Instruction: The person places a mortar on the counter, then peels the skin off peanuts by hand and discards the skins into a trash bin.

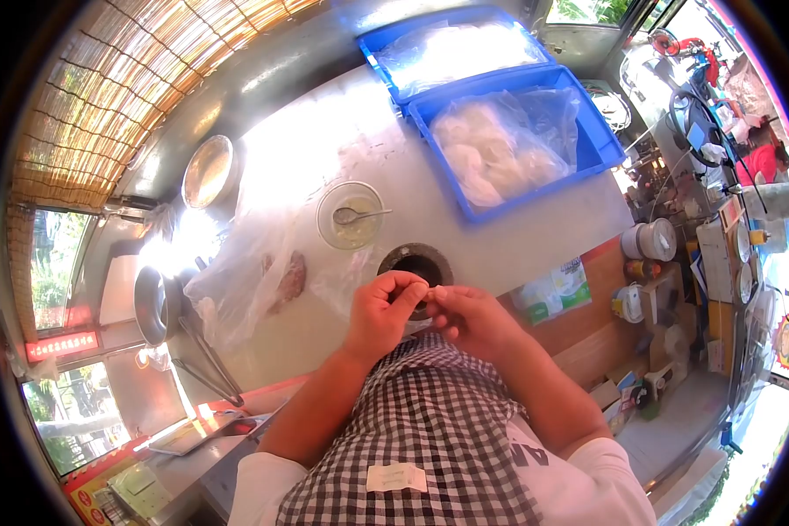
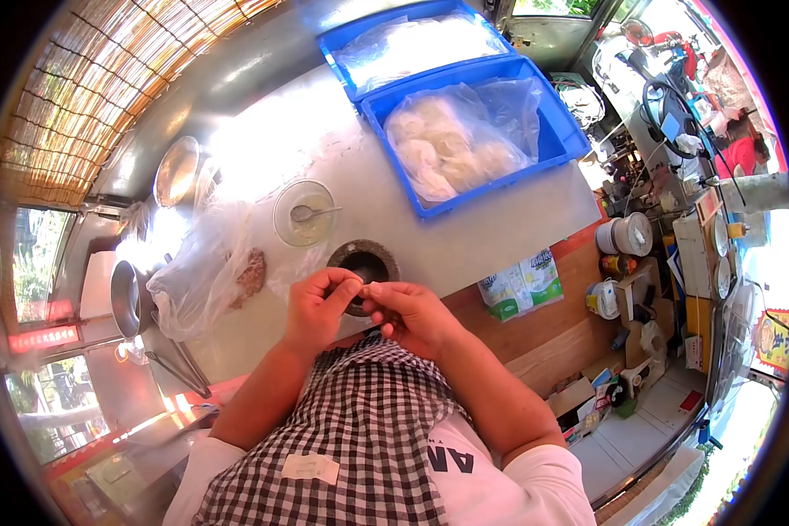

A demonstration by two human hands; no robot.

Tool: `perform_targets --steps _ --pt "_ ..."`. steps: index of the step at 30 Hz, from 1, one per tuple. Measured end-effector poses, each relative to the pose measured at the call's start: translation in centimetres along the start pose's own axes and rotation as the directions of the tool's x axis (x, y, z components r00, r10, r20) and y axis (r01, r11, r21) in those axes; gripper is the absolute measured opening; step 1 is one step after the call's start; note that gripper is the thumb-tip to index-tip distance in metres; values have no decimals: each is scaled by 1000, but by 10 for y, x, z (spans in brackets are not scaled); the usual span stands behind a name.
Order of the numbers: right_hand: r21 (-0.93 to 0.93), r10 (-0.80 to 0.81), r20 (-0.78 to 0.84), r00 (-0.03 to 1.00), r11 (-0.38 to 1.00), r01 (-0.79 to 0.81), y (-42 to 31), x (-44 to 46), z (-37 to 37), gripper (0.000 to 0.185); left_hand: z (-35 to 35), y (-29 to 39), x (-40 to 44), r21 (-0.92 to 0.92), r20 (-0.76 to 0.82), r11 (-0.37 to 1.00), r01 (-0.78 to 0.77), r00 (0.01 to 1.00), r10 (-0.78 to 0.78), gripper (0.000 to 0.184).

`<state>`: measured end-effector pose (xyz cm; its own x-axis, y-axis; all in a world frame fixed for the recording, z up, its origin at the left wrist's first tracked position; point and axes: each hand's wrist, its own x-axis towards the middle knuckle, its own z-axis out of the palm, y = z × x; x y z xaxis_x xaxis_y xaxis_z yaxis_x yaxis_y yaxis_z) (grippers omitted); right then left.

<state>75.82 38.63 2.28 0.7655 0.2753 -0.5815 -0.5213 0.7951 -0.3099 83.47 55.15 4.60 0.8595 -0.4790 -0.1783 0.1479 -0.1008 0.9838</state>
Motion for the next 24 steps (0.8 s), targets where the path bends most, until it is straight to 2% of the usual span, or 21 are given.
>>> perform_targets --steps 3,8,12,17,20,23,24 --pt "4 -11 -10 1000 1000 11 1 2 -2 21 -2 -3 2 -24 -85 999 22 996 -24 10" --pt "2 -78 -160 984 997 79 2 4 -4 19 -13 1 4 -156 -179 980 124 972 -151 12" --pt "-62 -142 -274 951 990 131 4 7 -6 19 -19 2 1 -249 -187 955 163 959 -212 11" --pt "-42 -151 -285 947 989 145 6 10 -10 20 -16 3 -3 -269 -184 948 172 957 -226 11" --pt "-14 -128 -274 953 992 129 4 7 -4 22 -14 7 -5 -292 -129 934 208 959 -254 11" --pt "11 -82 -244 966 996 88 1 4 -1 29 -16 2 -5 -485 68 828 280 956 -284 13" --pt "18 -64 -233 970 997 70 0 4 0 31 -14 4 -5 -519 90 799 304 949 -302 13"
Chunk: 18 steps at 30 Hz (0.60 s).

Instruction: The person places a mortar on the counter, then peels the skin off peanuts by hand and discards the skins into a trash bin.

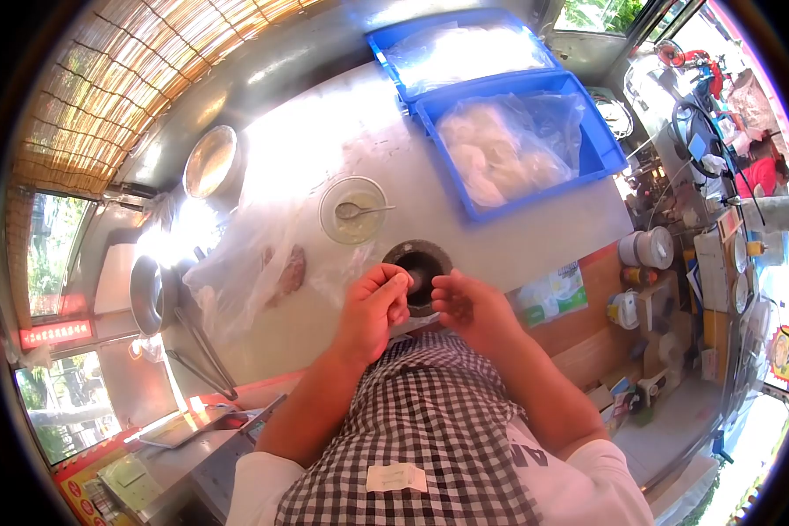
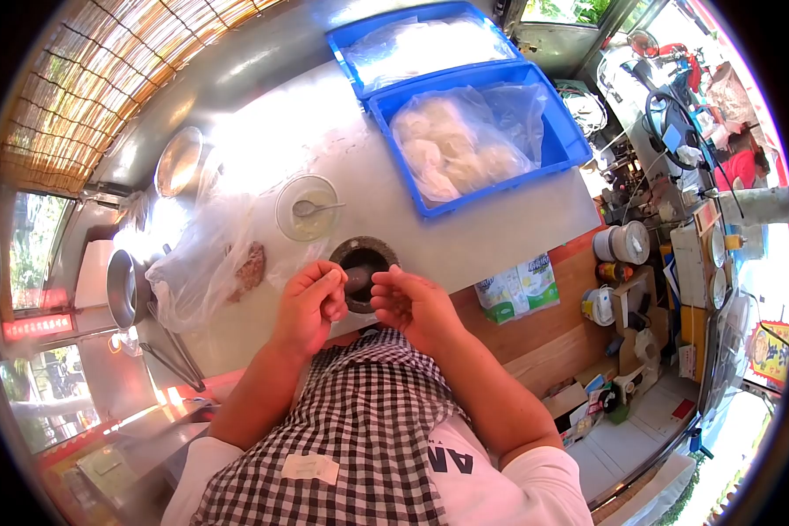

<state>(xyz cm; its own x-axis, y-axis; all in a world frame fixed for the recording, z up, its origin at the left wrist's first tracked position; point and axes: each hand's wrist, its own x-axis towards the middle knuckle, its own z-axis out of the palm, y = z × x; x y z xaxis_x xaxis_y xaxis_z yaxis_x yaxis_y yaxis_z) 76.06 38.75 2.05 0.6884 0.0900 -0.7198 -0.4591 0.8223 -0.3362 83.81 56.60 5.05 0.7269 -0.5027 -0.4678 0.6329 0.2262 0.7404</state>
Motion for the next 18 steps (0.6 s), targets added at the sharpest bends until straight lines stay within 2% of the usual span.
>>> perform_targets --steps 5,8,11,14,17,18 --pt "41 38 70 997 998 -40 -1 -4 0 44 8 -2 0 -123 80 986 113 991 -104 13" --pt "101 45 110 993 993 -56 0 -2 -4 47 14 -1 -2 -111 156 988 105 984 -87 11" --pt "148 37 115 993 988 -54 1 -3 -6 46 19 2 -2 -92 152 987 129 982 -114 11" --pt "180 40 103 994 982 -58 -2 -8 -5 45 22 4 -1 11 121 989 150 981 -150 11" --pt "220 37 141 989 973 -68 -4 -9 -9 44 25 2 -1 231 97 965 126 984 -152 12" --pt "235 34 162 986 969 -72 -3 -8 -11 44 28 -1 -1 363 129 932 -8 991 -42 12"
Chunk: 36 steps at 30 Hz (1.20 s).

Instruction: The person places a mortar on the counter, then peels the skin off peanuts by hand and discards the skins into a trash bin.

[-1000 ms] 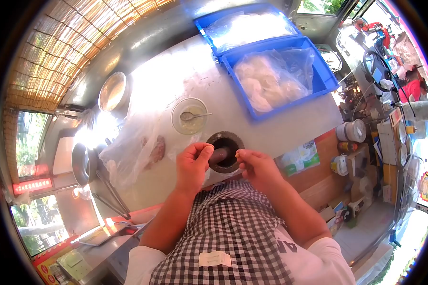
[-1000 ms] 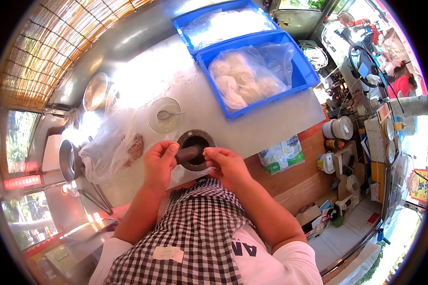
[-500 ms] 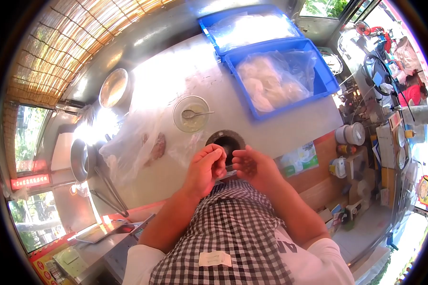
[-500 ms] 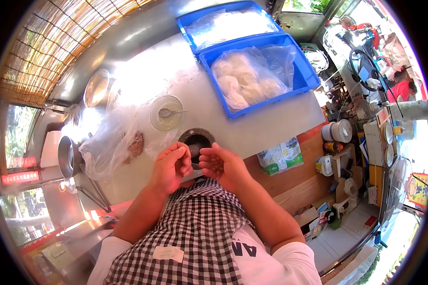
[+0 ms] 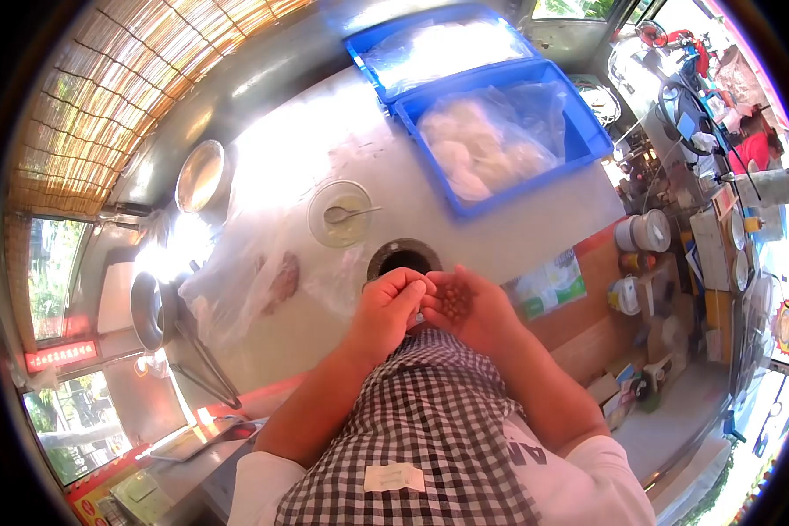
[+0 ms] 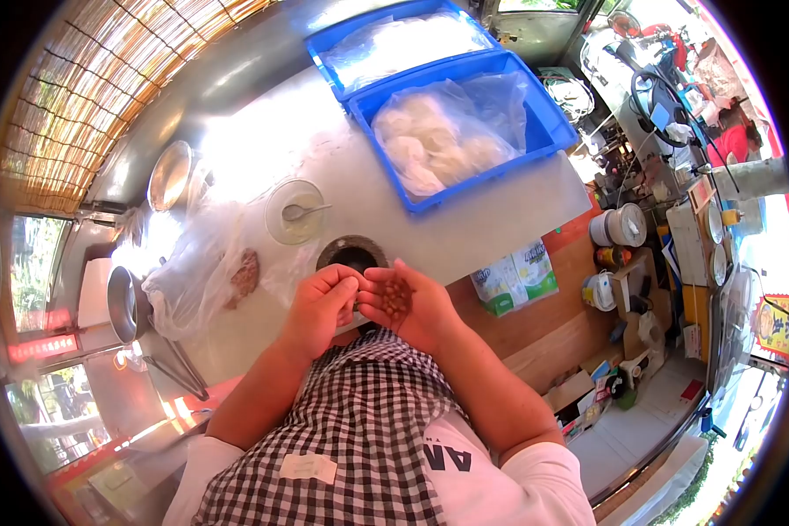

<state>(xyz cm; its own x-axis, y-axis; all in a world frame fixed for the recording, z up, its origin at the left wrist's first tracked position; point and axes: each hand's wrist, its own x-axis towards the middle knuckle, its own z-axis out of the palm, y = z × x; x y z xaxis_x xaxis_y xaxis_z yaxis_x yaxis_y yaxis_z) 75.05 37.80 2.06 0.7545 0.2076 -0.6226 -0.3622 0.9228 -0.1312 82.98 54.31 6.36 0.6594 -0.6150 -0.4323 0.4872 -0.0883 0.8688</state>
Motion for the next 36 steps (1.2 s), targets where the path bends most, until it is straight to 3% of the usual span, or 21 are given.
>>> perform_targets --steps 2,5,8,11,17,20,21,23,25,26,27,28,29,32,36 --pt "11 -10 19 1000 1000 10 1 1 -4 45 9 -6 0 299 30 928 -225 974 226 13" --pt "33 -22 67 998 999 20 0 3 -12 46 17 -3 -7 627 161 672 -394 910 383 10" --pt "44 -32 63 997 999 30 0 3 -13 47 18 -12 -3 736 307 386 -556 783 541 12" --pt "35 -33 35 999 999 32 -2 1 -11 46 19 -8 -7 816 395 264 -514 830 395 17" --pt "42 -39 33 999 998 37 0 4 -15 45 23 -20 -5 863 424 106 -493 824 376 16" --pt "50 -43 25 999 998 42 0 5 -16 45 23 -22 -3 861 423 122 -494 828 368 13" --pt "53 -45 20 999 998 44 0 5 -16 44 23 -22 -3 846 389 191 -497 822 417 12" --pt "79 -42 65 997 996 37 -1 7 -22 44 25 -23 -2 798 311 322 -509 806 503 11" --pt "83 -36 77 996 996 30 -1 6 -23 43 26 -23 -1 633 131 656 -412 891 435 9" --pt "75 -30 66 997 997 25 -2 5 -23 42 27 -23 -1 509 51 789 -346 926 373 8" --pt "66 -24 54 998 998 20 -3 3 -21 42 24 -18 -2 274 0 943 -188 981 195 7" --pt "65 -23 24 999 998 21 -3 1 -18 41 17 -9 -2 15 -1 1000 -4 1000 4 6" --pt "62 -21 -6 1000 998 21 -4 -2 -15 40 12 -4 -2 -240 45 953 185 983 -180 7" --pt "17 -16 -47 999 1000 16 -4 -6 -9 37 2 0 -2 -535 129 806 252 968 -217 15" --pt "-33 -15 -37 999 999 14 -4 -6 -8 35 -10 -7 1 -637 218 710 302 953 -210 22"
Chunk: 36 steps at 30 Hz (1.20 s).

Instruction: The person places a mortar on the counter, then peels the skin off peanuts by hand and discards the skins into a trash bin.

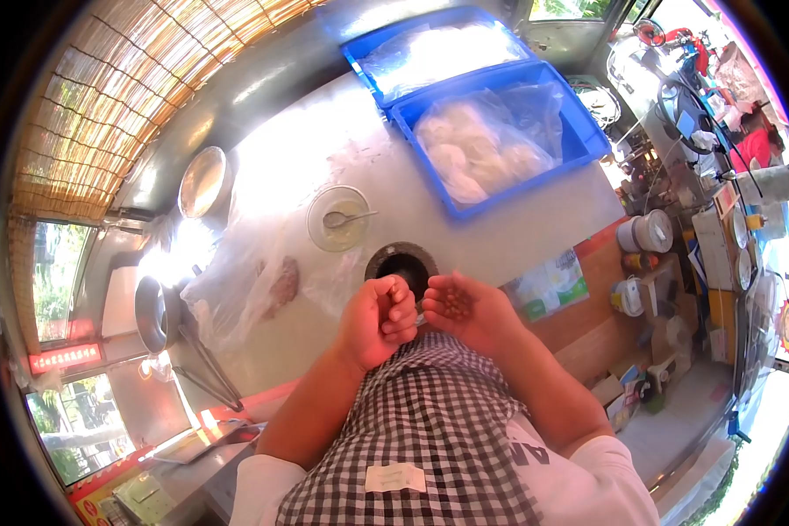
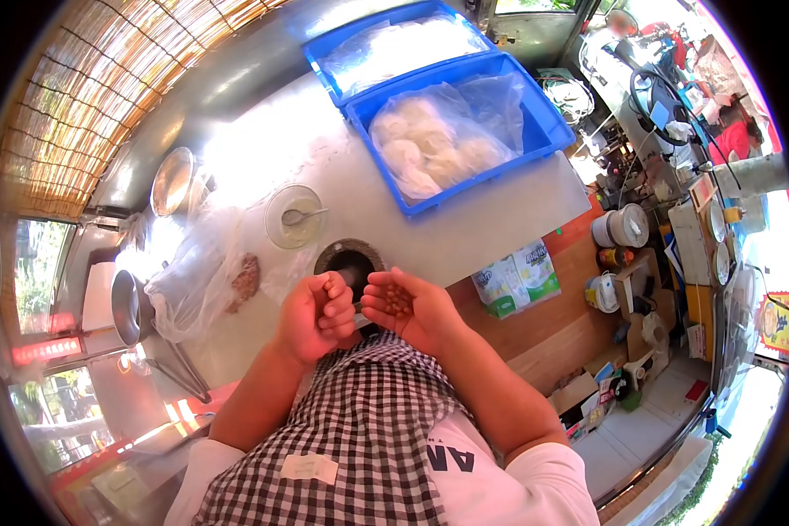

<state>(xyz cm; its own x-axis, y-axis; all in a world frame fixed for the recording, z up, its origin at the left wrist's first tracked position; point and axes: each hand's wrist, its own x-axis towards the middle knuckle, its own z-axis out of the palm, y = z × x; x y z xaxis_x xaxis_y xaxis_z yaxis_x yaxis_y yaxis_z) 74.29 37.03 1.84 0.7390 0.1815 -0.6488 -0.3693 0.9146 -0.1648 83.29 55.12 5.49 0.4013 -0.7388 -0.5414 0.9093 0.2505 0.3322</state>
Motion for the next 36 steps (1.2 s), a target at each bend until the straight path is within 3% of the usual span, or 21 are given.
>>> perform_targets --steps 11,20,36 --pt "-53 0 6 1000 999 0 2 0 1 35 -8 3 1 -75 95 995 -66 993 73 22" --pt "-52 -4 -5 1000 999 4 1 -3 3 36 -7 -3 3 55 31 968 -243 970 242 16" --pt "-86 -14 1 1000 996 14 -2 1 9 35 -16 -5 9 104 -95 970 -218 969 228 13"
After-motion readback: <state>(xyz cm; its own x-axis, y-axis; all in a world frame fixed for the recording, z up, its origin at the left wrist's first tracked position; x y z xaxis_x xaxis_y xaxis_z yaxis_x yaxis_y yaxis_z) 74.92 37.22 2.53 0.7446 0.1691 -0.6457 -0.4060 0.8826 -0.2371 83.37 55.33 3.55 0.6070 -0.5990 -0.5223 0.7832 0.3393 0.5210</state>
